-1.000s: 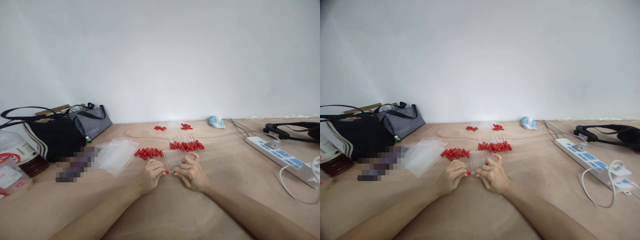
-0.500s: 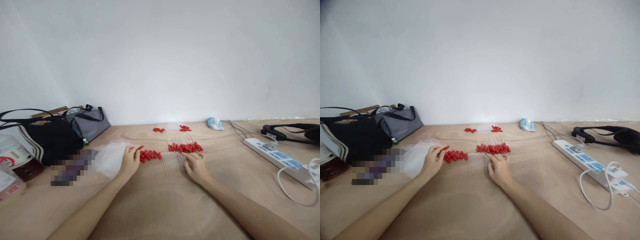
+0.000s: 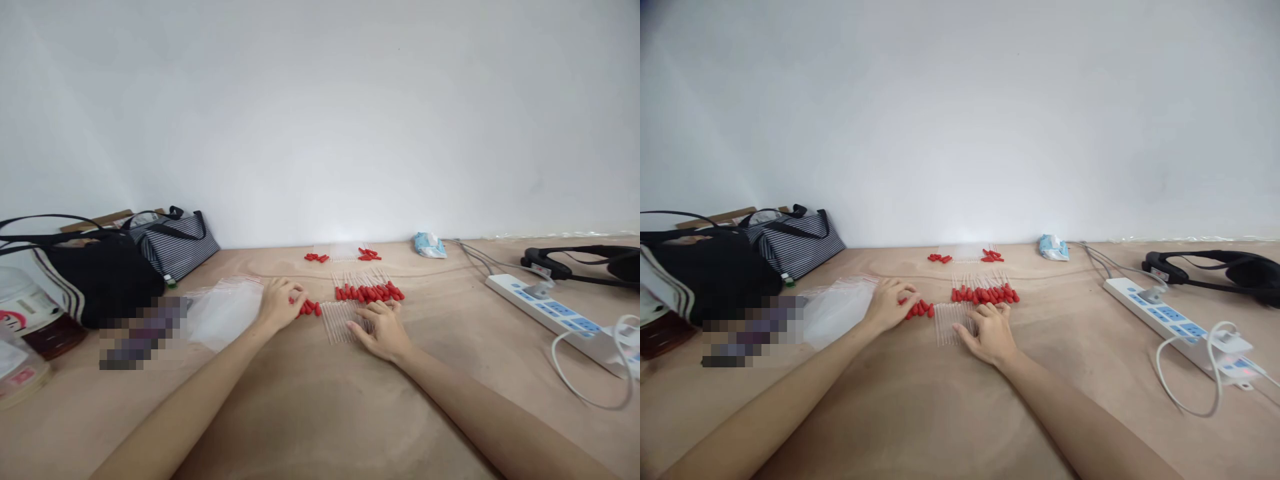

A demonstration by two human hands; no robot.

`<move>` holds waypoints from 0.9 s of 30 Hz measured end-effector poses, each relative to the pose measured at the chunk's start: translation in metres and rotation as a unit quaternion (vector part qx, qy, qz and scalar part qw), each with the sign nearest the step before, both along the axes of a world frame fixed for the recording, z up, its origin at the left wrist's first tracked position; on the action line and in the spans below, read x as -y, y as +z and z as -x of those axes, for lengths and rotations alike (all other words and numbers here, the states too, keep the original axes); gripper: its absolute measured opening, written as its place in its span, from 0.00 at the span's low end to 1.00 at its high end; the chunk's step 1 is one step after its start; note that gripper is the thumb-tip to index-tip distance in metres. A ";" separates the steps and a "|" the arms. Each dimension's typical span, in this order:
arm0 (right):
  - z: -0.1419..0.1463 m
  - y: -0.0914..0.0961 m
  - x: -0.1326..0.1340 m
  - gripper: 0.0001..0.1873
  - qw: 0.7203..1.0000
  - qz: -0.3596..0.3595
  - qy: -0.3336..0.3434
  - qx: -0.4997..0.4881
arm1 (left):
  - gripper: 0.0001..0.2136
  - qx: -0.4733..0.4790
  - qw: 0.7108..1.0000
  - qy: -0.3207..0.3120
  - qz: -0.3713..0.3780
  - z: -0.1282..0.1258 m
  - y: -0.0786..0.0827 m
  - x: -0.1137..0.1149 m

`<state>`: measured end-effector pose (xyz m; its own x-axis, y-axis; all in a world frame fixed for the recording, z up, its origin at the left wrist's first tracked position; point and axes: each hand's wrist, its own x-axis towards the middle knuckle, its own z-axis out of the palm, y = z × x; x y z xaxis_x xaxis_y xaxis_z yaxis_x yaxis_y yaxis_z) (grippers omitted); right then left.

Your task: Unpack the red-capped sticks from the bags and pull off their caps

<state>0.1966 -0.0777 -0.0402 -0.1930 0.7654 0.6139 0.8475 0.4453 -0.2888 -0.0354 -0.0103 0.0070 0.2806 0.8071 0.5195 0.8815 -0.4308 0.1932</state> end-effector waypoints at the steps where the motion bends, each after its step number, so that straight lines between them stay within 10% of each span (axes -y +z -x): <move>1: -0.001 0.002 0.001 0.15 1.000 0.002 -0.001 -0.005 | 0.08 -0.008 1.000 -0.016 0.013 -0.014 0.001 -0.001; 12: -0.018 0.003 -0.004 0.22 0.993 0.003 -0.088 -0.073 | 0.11 -0.015 0.995 -0.032 0.096 -0.101 -0.012 -0.027; 22: -0.023 0.003 -0.002 0.08 0.967 0.108 -0.196 -0.122 | 0.08 0.062 0.995 0.022 0.069 -0.081 -0.006 -0.007; 27: -0.026 0.004 0.002 0.05 0.956 0.181 -0.223 -0.064 | 0.06 0.090 0.992 -0.093 0.002 -0.033 -0.011 0.034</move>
<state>0.2230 -0.0799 -0.0363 0.2607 0.9210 0.2895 0.8767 -0.1003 -0.4705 -0.0022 -0.0439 -0.0040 0.3268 0.7526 0.5717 0.7382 -0.5810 0.3428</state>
